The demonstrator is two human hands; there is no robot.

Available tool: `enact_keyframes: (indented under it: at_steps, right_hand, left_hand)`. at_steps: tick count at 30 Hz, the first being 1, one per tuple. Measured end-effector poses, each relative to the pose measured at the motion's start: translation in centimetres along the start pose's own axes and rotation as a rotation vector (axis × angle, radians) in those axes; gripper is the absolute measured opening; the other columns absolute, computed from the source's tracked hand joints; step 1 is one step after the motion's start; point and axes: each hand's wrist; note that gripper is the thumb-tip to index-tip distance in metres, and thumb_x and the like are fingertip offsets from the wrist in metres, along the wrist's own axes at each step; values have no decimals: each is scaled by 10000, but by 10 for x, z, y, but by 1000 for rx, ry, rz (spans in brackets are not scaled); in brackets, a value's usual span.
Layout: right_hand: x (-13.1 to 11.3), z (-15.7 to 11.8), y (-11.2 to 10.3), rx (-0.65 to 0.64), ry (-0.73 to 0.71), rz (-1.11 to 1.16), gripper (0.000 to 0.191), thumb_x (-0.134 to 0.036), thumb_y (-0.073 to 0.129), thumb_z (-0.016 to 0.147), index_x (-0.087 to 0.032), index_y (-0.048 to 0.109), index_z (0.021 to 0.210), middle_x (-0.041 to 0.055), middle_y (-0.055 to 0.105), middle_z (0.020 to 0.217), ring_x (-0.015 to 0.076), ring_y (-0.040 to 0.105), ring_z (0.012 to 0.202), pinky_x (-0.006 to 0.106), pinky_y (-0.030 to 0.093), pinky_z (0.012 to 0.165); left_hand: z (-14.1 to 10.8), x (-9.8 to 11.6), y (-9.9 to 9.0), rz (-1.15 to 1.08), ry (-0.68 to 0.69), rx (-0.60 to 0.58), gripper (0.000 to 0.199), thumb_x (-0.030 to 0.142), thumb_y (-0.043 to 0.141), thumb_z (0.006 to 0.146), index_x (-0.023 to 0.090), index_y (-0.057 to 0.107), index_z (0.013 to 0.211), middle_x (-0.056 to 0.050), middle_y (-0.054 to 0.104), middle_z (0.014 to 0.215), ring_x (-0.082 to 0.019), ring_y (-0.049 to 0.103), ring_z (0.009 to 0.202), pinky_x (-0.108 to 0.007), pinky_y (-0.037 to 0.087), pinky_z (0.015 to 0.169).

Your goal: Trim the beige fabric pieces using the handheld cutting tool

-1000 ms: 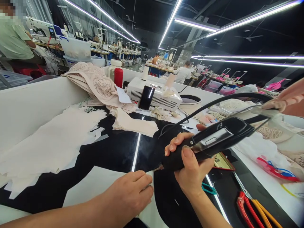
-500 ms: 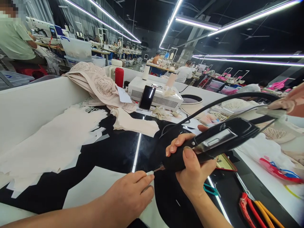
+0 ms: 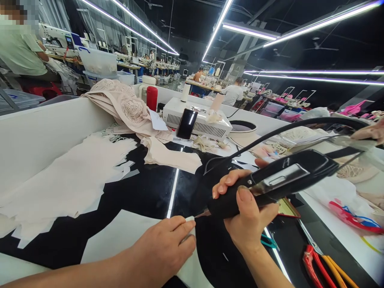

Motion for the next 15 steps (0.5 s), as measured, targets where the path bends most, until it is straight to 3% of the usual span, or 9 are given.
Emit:
enact_keyframes:
  at_steps: [9, 15]
  right_hand:
    - [2, -4, -1, -16, 12, -8, 430, -248, 756, 932, -318, 544, 1299, -50, 652, 847, 137, 628, 618, 297, 571, 538]
    - [3, -4, 3, -13, -5, 9, 450, -296, 784, 908, -309, 546, 1290, -52, 639, 819, 140, 618, 595, 287, 550, 506]
  left_hand:
    - [6, 1, -7, 10, 8, 31, 180, -18, 583, 921, 115, 692, 976, -87, 763, 1128, -182, 694, 1048, -304, 527, 1015]
    - [4, -1, -8, 35, 43, -36, 170, -10, 598, 925, 115, 692, 992, -88, 762, 1134, -191, 690, 1085, -306, 520, 1025]
Point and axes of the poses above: each hand's wrist, its own z-axis towards the middle knuckle, its own y-axis out of the palm, x = y × z
